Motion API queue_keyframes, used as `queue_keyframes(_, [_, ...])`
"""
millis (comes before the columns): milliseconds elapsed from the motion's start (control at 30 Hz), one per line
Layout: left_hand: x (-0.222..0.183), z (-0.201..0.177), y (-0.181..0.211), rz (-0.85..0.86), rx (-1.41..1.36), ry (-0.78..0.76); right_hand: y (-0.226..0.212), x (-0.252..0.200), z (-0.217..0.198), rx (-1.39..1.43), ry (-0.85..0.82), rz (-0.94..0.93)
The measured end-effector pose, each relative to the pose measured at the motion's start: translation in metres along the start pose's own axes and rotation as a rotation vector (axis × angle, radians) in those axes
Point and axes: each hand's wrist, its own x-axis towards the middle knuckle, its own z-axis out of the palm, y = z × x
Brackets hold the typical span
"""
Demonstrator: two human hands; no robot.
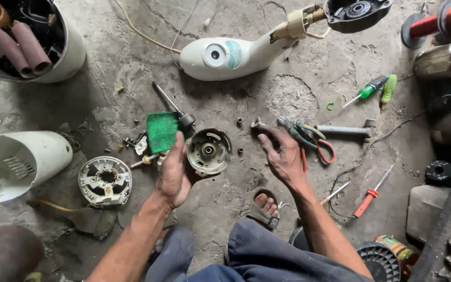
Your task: Disassembling a fan motor and its housing using hand tools like pliers and a screwdriver.
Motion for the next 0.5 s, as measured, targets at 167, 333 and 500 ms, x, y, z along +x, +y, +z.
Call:
queue_keyframes(167, [-0.064, 0.077, 0.022, 0.037, 0.275, 0.008, -0.035, -0.018, 0.033, 0.52, -0.255, 0.09])
queue_keyframes(333, [-0.071, 0.063, 0.018, 0.179, 0.633, 0.044, -0.061, -0.027, 0.033, 0.492, -0.272, 0.117])
queue_keyframes(500, [-0.074, 0.065, 0.022, 0.231, 0.883, 0.078, -0.057, -0.036, 0.039, 0.388, -0.214, -0.062])
